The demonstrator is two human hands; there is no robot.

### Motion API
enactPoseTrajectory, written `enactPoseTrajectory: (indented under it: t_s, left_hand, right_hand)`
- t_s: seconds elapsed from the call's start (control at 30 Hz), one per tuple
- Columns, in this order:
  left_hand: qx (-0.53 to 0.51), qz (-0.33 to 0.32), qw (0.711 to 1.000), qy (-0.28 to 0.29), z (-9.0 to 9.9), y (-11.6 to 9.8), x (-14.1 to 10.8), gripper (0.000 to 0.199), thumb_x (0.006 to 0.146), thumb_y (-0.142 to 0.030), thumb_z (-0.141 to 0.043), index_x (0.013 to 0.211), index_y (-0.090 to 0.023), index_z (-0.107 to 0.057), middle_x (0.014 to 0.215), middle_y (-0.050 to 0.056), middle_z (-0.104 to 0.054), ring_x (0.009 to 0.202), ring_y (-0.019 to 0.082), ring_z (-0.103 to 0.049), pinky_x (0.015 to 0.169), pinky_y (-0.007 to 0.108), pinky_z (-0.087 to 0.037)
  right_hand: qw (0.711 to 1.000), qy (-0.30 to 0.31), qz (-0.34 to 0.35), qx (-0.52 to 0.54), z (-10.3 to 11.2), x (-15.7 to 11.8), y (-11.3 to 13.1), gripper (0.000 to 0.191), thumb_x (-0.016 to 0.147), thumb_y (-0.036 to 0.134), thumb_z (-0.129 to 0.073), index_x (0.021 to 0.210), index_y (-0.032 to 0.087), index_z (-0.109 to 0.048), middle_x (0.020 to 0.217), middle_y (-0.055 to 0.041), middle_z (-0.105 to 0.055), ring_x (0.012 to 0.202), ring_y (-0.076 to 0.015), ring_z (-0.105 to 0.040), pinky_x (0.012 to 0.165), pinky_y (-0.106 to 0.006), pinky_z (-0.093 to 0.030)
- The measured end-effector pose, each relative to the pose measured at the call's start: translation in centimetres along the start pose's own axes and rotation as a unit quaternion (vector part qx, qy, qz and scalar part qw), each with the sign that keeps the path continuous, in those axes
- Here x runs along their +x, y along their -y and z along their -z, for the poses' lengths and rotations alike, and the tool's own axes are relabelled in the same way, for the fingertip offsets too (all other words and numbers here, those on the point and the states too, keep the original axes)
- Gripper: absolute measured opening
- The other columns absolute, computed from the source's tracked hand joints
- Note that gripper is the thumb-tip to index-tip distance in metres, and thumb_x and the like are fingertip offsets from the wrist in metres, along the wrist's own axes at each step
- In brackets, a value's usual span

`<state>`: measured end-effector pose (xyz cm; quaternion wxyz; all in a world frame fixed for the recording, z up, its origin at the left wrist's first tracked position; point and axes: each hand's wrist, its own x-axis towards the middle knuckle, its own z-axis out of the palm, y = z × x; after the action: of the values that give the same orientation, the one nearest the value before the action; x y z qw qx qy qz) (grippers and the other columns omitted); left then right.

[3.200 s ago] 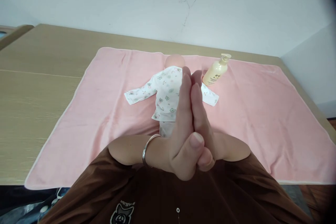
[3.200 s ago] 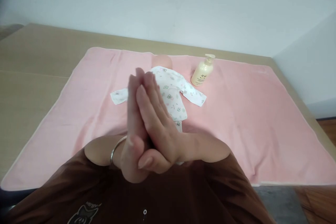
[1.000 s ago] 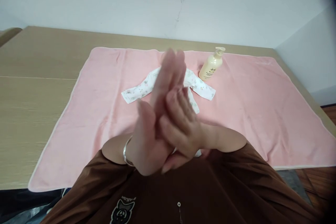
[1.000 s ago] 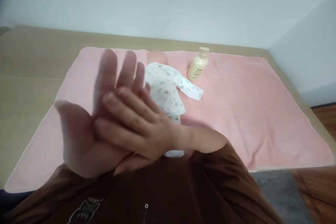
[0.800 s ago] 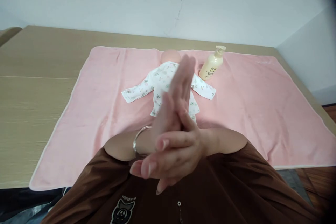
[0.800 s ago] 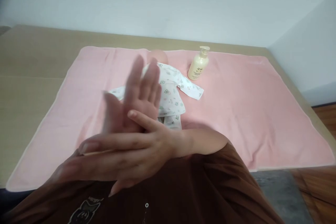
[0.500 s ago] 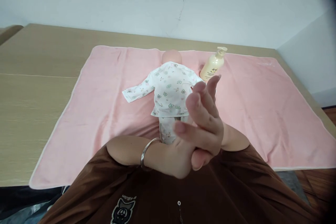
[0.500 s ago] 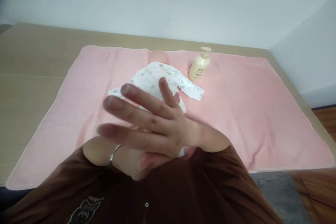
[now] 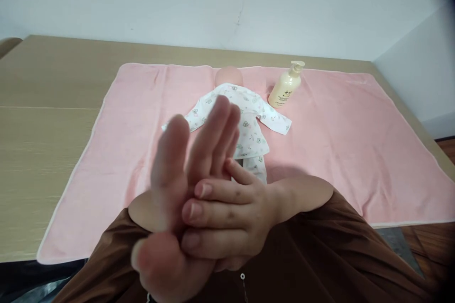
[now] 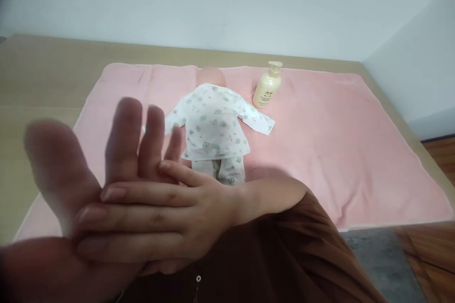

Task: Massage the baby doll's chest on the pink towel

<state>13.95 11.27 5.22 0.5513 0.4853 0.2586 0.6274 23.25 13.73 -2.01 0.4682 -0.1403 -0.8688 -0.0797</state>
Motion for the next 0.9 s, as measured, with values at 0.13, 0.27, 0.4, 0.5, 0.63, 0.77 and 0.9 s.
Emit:
enactPoseTrajectory:
  t_s: [0.13,0.27,0.4,0.5,0.63,0.77,0.9]
  left_hand:
    - [-0.045,-0.087,0.987,-0.125,-0.1,-0.7,3.1,0.053,0.109,-0.048,-0.008,0.126,-0.040,-0.057,0.147,-0.011,-0.059,0.157,0.014,-0.036,0.136,0.042,-0.021]
    - [-0.023,-0.078,0.994,-0.078,2.9,3.1,9.0,0.034,0.109,-0.040,-0.032,0.132,-0.024,-0.052,0.153,0.005,-0.054,0.149,0.018,-0.048,0.130,0.041,-0.034]
    - [0.138,-0.026,0.977,-0.162,7.1,10.2,15.3,0.020,0.100,-0.027,-0.049,0.116,-0.022,-0.061,0.131,0.009,-0.068,0.130,0.023,-0.063,0.118,0.044,-0.046]
    - [0.289,0.027,0.939,-0.187,9.5,15.4,17.7,0.017,0.092,-0.015,-0.051,0.102,-0.022,-0.063,0.119,0.007,-0.073,0.121,0.023,-0.066,0.114,0.041,-0.048]
    - [0.427,0.015,0.892,-0.146,11.2,19.1,17.9,0.025,0.090,-0.012,-0.046,0.101,-0.021,-0.068,0.114,0.009,-0.075,0.115,0.026,-0.067,0.110,0.044,-0.049]
    - [0.474,-0.007,0.873,-0.119,11.4,19.5,17.4,0.031,0.089,-0.012,-0.046,0.107,-0.019,-0.070,0.119,0.010,-0.075,0.120,0.027,-0.065,0.112,0.045,-0.047]
    - [0.459,-0.018,0.879,-0.127,11.3,19.4,17.3,0.030,0.095,-0.018,-0.043,0.108,-0.019,-0.070,0.121,0.011,-0.075,0.119,0.027,-0.065,0.111,0.044,-0.047]
  right_hand:
    - [0.999,-0.030,0.029,0.029,0.7,1.4,-2.1,0.064,0.102,0.057,-0.030,0.141,0.012,-0.054,0.150,-0.0118,-0.058,0.157,-0.0266,-0.034,0.133,-0.047,-0.027]
    - [0.998,0.054,-0.039,-0.001,2.0,1.5,-6.5,0.062,0.105,0.052,-0.017,0.152,0.022,-0.045,0.159,-0.0026,-0.051,0.162,-0.0150,-0.015,0.134,-0.046,-0.021]
    - [0.949,0.135,-0.284,-0.023,0.2,0.0,-11.9,0.055,0.106,0.039,-0.025,0.153,0.021,-0.049,0.162,-0.0034,-0.048,0.156,-0.0195,-0.036,0.131,-0.046,-0.031]
    - [0.913,0.197,-0.356,-0.021,-3.0,-1.8,-15.3,0.053,0.102,0.023,-0.032,0.148,0.012,-0.056,0.158,-0.0108,-0.053,0.153,-0.0236,-0.042,0.130,-0.050,-0.032]
    - [0.890,0.272,-0.366,-0.035,-5.2,-3.5,-18.7,0.053,0.098,0.015,-0.036,0.146,0.006,-0.058,0.160,-0.0144,-0.050,0.156,-0.0275,-0.035,0.133,-0.053,-0.020]
    - [0.860,0.283,-0.421,-0.056,-4.1,-3.8,-20.8,0.057,0.105,0.030,-0.038,0.156,0.006,-0.046,0.167,-0.0154,-0.038,0.159,-0.0298,-0.029,0.132,-0.055,-0.020]
    - [0.818,0.286,-0.482,-0.135,-3.4,-3.4,-19.1,0.066,0.107,0.037,-0.035,0.156,-0.008,-0.037,0.164,-0.0293,-0.036,0.157,-0.0377,-0.030,0.130,-0.056,-0.023]
